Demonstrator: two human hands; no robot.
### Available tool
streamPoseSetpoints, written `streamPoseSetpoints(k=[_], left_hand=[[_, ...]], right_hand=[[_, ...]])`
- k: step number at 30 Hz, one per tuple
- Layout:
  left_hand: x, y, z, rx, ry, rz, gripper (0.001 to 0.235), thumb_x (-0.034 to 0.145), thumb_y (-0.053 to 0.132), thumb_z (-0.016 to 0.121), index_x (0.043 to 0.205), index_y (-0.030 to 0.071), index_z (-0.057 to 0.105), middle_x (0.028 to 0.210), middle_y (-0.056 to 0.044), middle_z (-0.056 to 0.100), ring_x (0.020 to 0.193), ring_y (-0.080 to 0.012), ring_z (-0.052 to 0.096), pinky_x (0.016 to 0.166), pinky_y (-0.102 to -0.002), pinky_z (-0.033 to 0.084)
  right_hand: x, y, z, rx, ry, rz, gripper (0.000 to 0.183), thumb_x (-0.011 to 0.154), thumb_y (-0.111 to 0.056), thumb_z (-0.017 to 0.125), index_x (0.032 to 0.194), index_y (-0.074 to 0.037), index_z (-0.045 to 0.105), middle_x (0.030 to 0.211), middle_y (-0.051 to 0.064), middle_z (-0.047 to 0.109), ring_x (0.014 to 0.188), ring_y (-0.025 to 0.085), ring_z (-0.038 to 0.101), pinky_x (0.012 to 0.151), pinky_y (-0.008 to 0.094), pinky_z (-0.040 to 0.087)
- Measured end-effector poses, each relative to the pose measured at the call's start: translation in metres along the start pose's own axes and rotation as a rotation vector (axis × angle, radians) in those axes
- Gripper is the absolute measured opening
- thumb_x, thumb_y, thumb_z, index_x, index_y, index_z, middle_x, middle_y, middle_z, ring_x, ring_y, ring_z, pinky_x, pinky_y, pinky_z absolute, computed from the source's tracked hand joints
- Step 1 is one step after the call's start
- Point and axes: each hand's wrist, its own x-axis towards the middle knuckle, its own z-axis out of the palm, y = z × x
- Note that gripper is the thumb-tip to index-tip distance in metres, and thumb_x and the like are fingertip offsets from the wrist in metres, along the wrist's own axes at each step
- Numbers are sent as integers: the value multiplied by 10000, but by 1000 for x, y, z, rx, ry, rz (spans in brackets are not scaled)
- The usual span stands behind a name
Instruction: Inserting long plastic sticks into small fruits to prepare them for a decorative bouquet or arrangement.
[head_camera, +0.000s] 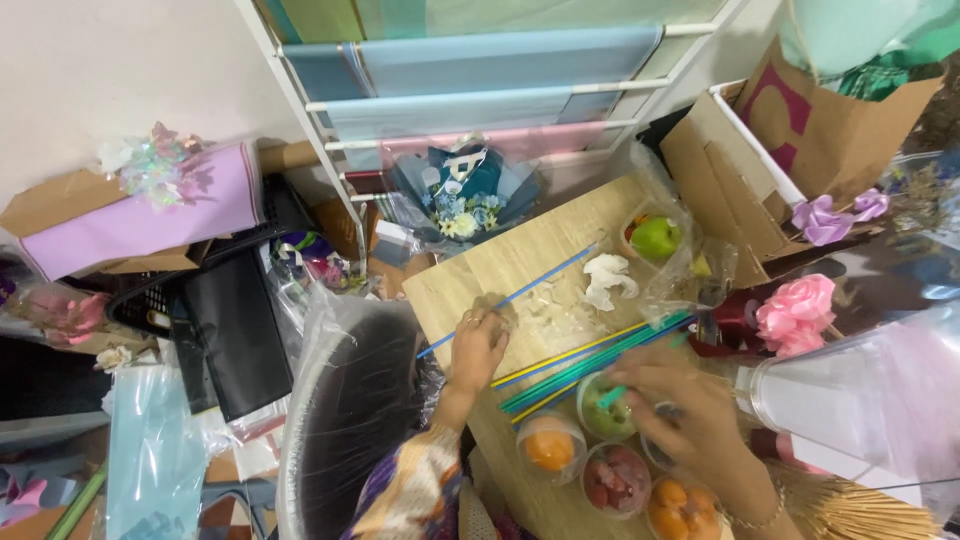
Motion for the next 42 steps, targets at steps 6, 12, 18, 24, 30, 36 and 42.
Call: streamPoseSetpoints(k=[6,12,18,24,30,36,42], left_hand=[[-37,67,-84,-671,182,-248,78,928,141,648,910,117,576,1132,-105,754,1077,-193,700,904,-294,514],[-86,81,-147,-1049,224,-429,50,881,66,729,901,93,692,1164,-107,715,1074,-162,646,856,-290,526],[-123,110,-197,-879,143,-316,273,910,54,692,1176,73,748,1244,-67,653,1114,-142,611,960,-273,470],[-143,169,-252,-570,182,-204,116,904,130,708,1013,121,747,976,15,709,788,-94,564,742,-237,470],[-158,184,-271,-521,174,-78,101,937,119,673,1001,113,750,927,8,659,739,-110,531,718,-248,439],[-165,188,-278,-417,154,49,95,935,129,672,991,117,748,897,11,679,835,-157,539,805,-281,449],[-169,195,-285,-345,136,155,92,974,153,621,981,87,683,919,-36,640,967,-227,569,889,-334,455]], right_hand=[[-23,-16,6,19,239,159,199,942,-101,603,1114,-89,703,957,87,676,814,184,636,748,274,479],[-22,-58,36,90,134,-70,175,928,-212,642,1025,-130,762,964,48,663,866,202,641,850,343,468],[-1,-124,65,58,-27,-20,119,928,-133,643,1017,-101,716,921,40,671,808,200,650,754,310,493],[14,-160,77,-308,85,-238,92,935,-137,680,1016,-130,721,918,10,661,779,219,582,701,351,384],[6,-171,71,-451,73,-285,57,939,-203,678,927,-158,709,841,-30,636,739,188,530,670,348,293],[1,-172,66,-536,46,-337,49,906,-242,714,874,-207,704,821,-74,621,736,183,509,671,357,291],[-4,-180,61,-618,22,-414,81,934,-268,708,863,-233,687,880,-80,634,775,181,532,721,365,313]])
